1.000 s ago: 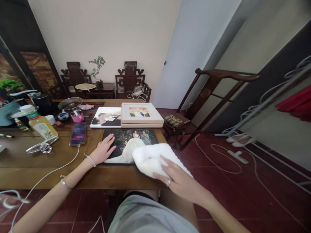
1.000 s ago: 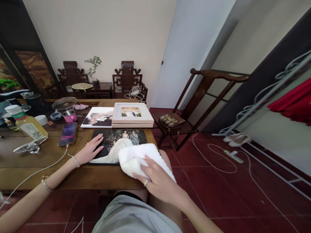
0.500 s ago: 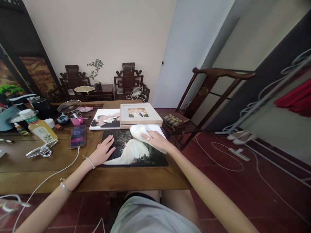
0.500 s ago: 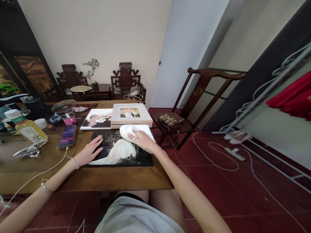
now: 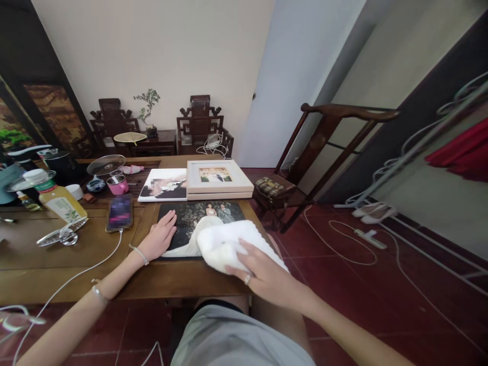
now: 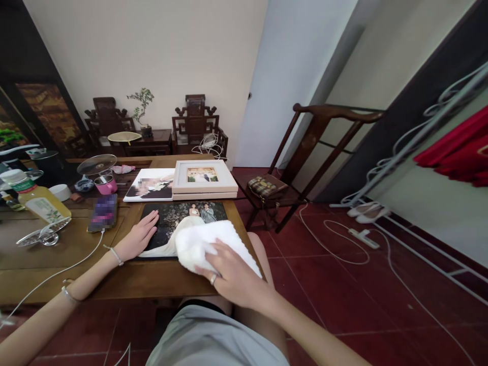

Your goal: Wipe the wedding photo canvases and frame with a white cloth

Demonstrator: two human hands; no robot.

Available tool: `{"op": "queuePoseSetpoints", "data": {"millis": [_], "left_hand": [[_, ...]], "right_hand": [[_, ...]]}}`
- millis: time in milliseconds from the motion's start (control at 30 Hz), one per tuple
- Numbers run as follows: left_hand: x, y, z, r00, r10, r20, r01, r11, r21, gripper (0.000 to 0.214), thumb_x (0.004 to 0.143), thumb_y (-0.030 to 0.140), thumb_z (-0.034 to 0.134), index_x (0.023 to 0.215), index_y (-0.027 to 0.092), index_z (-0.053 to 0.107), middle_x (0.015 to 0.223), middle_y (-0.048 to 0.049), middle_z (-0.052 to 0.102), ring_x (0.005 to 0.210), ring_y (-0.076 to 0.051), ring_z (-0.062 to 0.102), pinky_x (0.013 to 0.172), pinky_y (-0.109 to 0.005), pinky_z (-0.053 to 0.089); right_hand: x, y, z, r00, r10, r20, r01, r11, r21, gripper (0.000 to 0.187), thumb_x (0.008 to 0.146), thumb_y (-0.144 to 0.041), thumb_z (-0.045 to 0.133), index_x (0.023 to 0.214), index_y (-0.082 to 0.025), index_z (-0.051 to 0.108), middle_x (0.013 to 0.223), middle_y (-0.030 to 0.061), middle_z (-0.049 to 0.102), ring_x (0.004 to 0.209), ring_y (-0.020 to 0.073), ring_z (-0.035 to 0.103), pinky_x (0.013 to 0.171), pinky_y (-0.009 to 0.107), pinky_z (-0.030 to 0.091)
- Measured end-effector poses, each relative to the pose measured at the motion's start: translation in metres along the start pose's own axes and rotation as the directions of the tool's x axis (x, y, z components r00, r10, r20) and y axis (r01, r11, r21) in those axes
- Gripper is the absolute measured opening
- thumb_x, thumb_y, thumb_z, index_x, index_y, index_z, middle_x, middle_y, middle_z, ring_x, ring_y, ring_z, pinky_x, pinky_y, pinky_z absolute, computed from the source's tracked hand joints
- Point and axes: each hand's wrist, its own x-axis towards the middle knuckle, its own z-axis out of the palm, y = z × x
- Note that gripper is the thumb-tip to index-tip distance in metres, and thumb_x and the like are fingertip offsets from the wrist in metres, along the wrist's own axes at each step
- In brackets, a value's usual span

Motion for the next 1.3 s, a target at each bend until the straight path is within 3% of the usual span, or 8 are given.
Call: {"op": "queuePoseSetpoints", "data": {"millis": [133, 433, 567, 700, 933, 1033, 1167, 1300], "left_hand": [[0.0, -0.001, 0.0, 1.0, 0.014, -0.012, -0.014, 1.0, -0.009, 0.05, 0.095, 0.033, 0.025, 0.138, 0.012, 0.038, 0.15, -0.0136, 0.03, 0.139, -0.024, 0.025, 0.111, -0.046, 0.027], [0.001, -0.004, 0.0, 1.0, 0.016, -0.005, -0.016, 1.0, -0.019, 0.05, 0.094, 0.033, 0.025, 0.138, 0.013, 0.037, 0.15, -0.0136, 0.03, 0.139, -0.025, 0.024, 0.11, -0.047, 0.029], [0.001, -0.004, 0.0, 1.0, 0.023, -0.006, -0.023, 1.0, -0.013, 0.051, 0.095, 0.034, 0.024, 0.138, 0.012, 0.038, 0.15, -0.0139, 0.03, 0.14, -0.024, 0.024, 0.111, -0.048, 0.028], [0.001, -0.003, 0.0, 1.0, 0.027, -0.007, -0.027, 1.0, -0.012, 0.05, 0.095, 0.033, 0.024, 0.137, 0.011, 0.038, 0.149, -0.0147, 0.031, 0.139, -0.025, 0.025, 0.111, -0.047, 0.028], [0.0, -0.004, 0.001, 0.999, 0.042, -0.021, -0.042, 0.999, -0.012, 0.048, 0.095, 0.032, 0.026, 0.138, 0.013, 0.038, 0.149, -0.0128, 0.032, 0.139, -0.022, 0.025, 0.112, -0.044, 0.027], [0.0, -0.004, 0.001, 0.999, 0.035, -0.019, -0.035, 0.999, -0.01, 0.049, 0.095, 0.033, 0.025, 0.138, 0.013, 0.038, 0.149, -0.0125, 0.031, 0.139, -0.023, 0.025, 0.112, -0.044, 0.026], [0.001, -0.003, 0.001, 0.999, 0.03, -0.017, -0.031, 0.999, -0.009, 0.05, 0.095, 0.033, 0.024, 0.138, 0.011, 0.038, 0.149, -0.0137, 0.031, 0.139, -0.023, 0.025, 0.112, -0.045, 0.027], [0.001, -0.003, 0.001, 1.0, 0.023, -0.008, -0.023, 1.0, -0.006, 0.051, 0.095, 0.034, 0.025, 0.138, 0.01, 0.038, 0.15, -0.0143, 0.03, 0.139, -0.024, 0.025, 0.111, -0.046, 0.027]], "right_hand": [[0.004, -0.01, -0.002, 0.998, -0.062, -0.001, 0.062, 0.998, 0.032, 0.031, 0.094, -0.039, 0.04, 0.093, -0.022, 0.066, 0.111, 0.0088, 0.065, 0.116, 0.0272, 0.052, 0.108, 0.042, 0.027], [0.106, 0.029, -0.006, 0.993, 0.063, -0.102, -0.063, 0.998, 0.004, 0.034, 0.094, -0.039, 0.038, 0.098, -0.017, 0.064, 0.109, 0.0124, 0.065, 0.105, 0.0304, 0.055, 0.092, 0.038, 0.038], [0.126, 0.036, -0.007, 0.991, 0.063, -0.12, -0.066, 0.998, -0.02, 0.033, 0.095, -0.036, 0.037, 0.099, -0.017, 0.064, 0.107, 0.0118, 0.066, 0.101, 0.0291, 0.057, 0.089, 0.037, 0.038], [0.109, 0.026, 0.0, 0.993, 0.015, -0.119, -0.021, 0.999, -0.049, 0.029, 0.094, -0.032, 0.04, 0.094, -0.016, 0.065, 0.107, 0.012, 0.066, 0.103, 0.0287, 0.056, 0.094, 0.039, 0.035], [0.029, -0.011, 0.01, 0.995, -0.085, -0.049, 0.086, 0.996, 0.03, 0.024, 0.092, -0.03, 0.044, 0.093, -0.02, 0.066, 0.112, 0.0112, 0.063, 0.114, 0.0269, 0.052, 0.109, 0.048, 0.022], [0.009, -0.021, 0.01, 0.992, -0.122, -0.015, 0.122, 0.989, 0.078, 0.022, 0.091, -0.029, 0.046, 0.099, -0.022, 0.066, 0.12, 0.0108, 0.06, 0.123, 0.0259, 0.046, 0.112, 0.051, 0.017], [0.016, -0.019, 0.009, 0.991, -0.134, -0.016, 0.135, 0.989, 0.056, 0.024, 0.093, -0.031, 0.044, 0.097, -0.021, 0.065, 0.116, 0.0105, 0.062, 0.12, 0.0257, 0.048, 0.111, 0.048, 0.019], [0.056, -0.005, 0.007, 0.995, -0.078, -0.059, 0.077, 0.997, -0.024, 0.029, 0.094, -0.034, 0.042, 0.093, -0.018, 0.065, 0.108, 0.0115, 0.064, 0.108, 0.0275, 0.054, 0.1, 0.042, 0.032]]}}
